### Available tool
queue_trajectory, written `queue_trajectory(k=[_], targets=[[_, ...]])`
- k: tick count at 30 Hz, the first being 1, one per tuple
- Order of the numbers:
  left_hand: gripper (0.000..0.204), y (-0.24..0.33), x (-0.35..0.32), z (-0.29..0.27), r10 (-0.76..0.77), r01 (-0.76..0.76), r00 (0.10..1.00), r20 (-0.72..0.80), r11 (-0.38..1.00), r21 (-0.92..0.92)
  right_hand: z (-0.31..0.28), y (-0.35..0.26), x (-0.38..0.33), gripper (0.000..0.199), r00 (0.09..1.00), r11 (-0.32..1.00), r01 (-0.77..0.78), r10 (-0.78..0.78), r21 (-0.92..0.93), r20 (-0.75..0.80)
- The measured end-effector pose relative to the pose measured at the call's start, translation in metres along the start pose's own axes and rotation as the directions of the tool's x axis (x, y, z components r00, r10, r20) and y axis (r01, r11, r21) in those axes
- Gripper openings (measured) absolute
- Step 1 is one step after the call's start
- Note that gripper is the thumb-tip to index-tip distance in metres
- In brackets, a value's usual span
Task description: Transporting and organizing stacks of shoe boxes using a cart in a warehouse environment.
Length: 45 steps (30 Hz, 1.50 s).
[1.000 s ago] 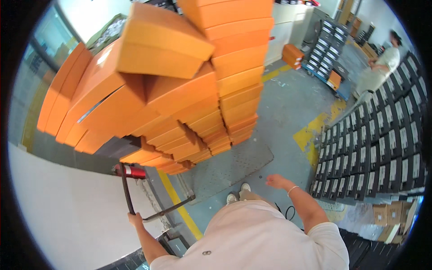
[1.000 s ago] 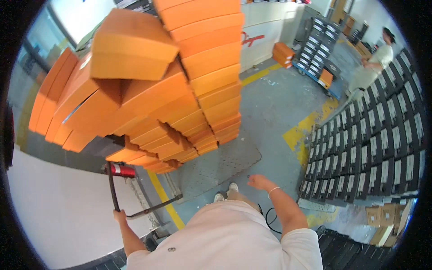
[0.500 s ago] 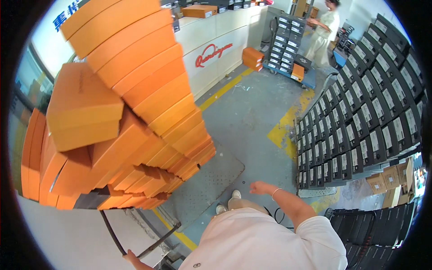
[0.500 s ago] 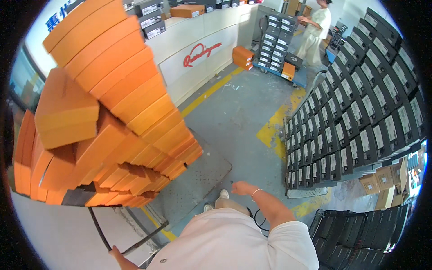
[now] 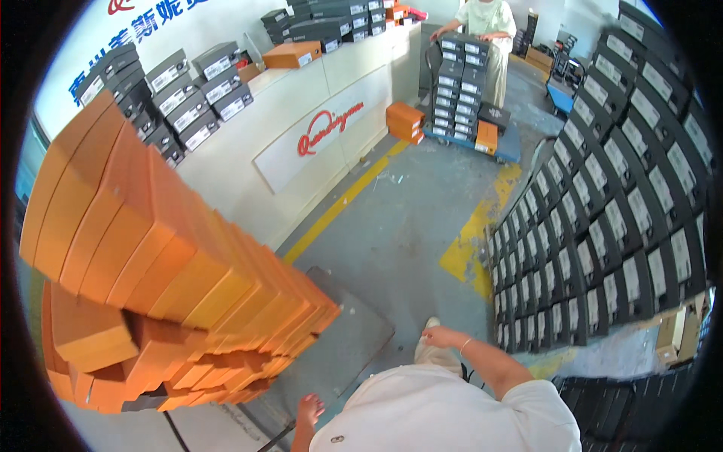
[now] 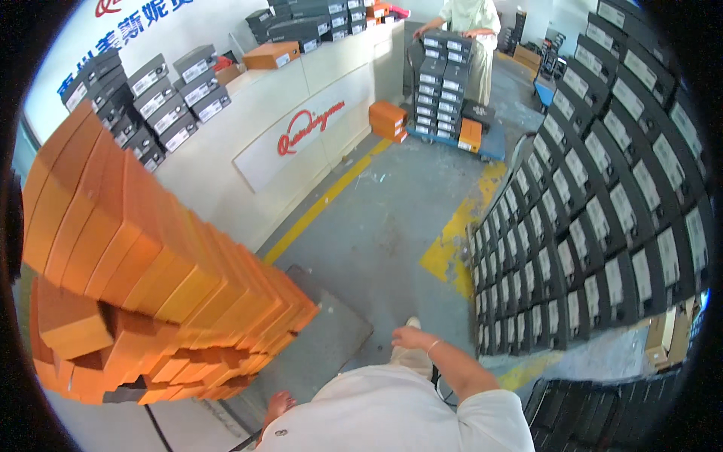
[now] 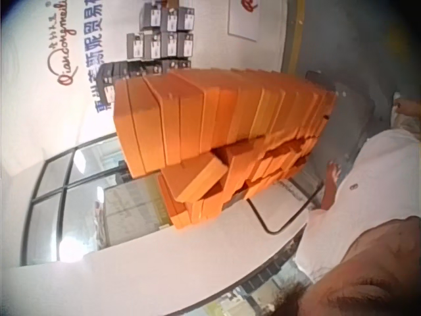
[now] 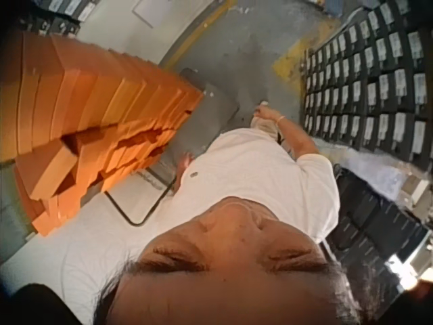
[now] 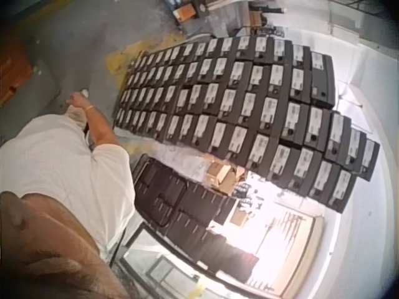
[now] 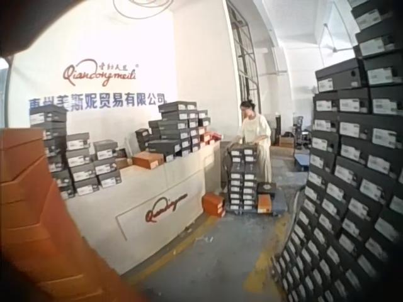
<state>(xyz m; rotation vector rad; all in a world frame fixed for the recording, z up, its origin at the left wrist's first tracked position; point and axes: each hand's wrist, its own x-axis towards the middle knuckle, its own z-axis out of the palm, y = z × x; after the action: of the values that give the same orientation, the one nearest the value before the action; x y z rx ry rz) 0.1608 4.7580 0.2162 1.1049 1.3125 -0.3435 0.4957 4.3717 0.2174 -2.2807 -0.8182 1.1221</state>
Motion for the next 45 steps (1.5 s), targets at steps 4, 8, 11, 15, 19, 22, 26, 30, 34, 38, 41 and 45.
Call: queue_trajectory(k=[4, 8, 11, 15, 19, 22, 26, 30, 34, 38, 41, 45], targets=[[0.047, 0.103, -0.005, 0.204, 0.185, -0.264, 0.946, 0.266, 0.916, 0.302, -0.103, 0.059, -0.027, 0.044, 0.991, 0.992, -0.128, 0.128, 0.003, -0.043], [0.045, 0.202, -0.017, 0.317, 0.399, -0.550, 0.777, 0.487, 0.806, 0.219, -0.179, 0.151, -0.058, 0.041, 0.907, 0.932, -0.342, 0.362, 0.123, -0.215], [0.040, 0.253, -0.007, 0.351, 0.374, -0.472, 0.831, 0.411, 0.865, 0.169, -0.214, 0.189, -0.054, 0.043, 0.869, 0.902, -0.399, 0.430, 0.167, -0.244], [0.036, 0.275, 0.054, 0.349, 0.270, -0.371, 0.913, 0.304, 0.859, 0.352, -0.225, 0.194, -0.004, 0.045, 0.942, 0.927, -0.252, 0.301, 0.278, -0.150], [0.032, 0.287, 0.108, 0.368, 0.096, -0.134, 0.989, 0.112, 0.905, 0.403, -0.266, 0.173, 0.056, 0.048, 0.984, 0.893, -0.158, 0.180, 0.422, -0.011], [0.029, 0.284, 0.170, 0.372, 0.033, -0.079, 0.990, 0.137, 0.935, 0.345, -0.327, 0.174, 0.103, 0.048, 0.983, 0.899, -0.164, 0.183, 0.407, -0.009], [0.027, 0.400, 0.141, 0.420, 0.099, -0.156, 0.979, 0.180, 0.926, 0.343, -0.436, 0.186, 0.158, 0.045, 0.949, 0.888, -0.263, 0.309, 0.377, -0.064], [0.025, 0.491, 0.175, 0.430, 0.175, -0.201, 0.968, 0.178, 0.970, 0.137, -0.572, 0.192, 0.215, 0.042, 0.932, 0.969, -0.133, 0.193, 0.208, -0.306], [0.026, 0.584, 0.161, 0.434, 0.316, -0.315, 0.948, 0.033, 0.949, -0.029, -0.711, 0.193, 0.267, 0.044, 0.758, 0.972, -0.127, 0.225, 0.200, -0.612], [0.023, 0.613, 0.169, 0.429, 0.315, -0.327, 0.944, -0.101, 0.937, -0.126, -0.846, 0.252, 0.330, 0.052, 0.513, 0.949, -0.080, 0.302, 0.306, -0.803], [0.023, 0.574, 0.181, 0.415, 0.146, -0.168, 0.979, -0.143, 0.973, -0.160, -0.931, 0.299, 0.382, 0.062, 0.263, 0.980, -0.060, 0.199, 0.190, -0.944], [0.027, 0.544, 0.128, 0.456, -0.141, 0.112, 0.942, -0.303, 0.987, -0.111, -1.019, 0.300, 0.425, 0.085, 0.121, 0.915, -0.374, 0.209, 0.151, -0.970]])
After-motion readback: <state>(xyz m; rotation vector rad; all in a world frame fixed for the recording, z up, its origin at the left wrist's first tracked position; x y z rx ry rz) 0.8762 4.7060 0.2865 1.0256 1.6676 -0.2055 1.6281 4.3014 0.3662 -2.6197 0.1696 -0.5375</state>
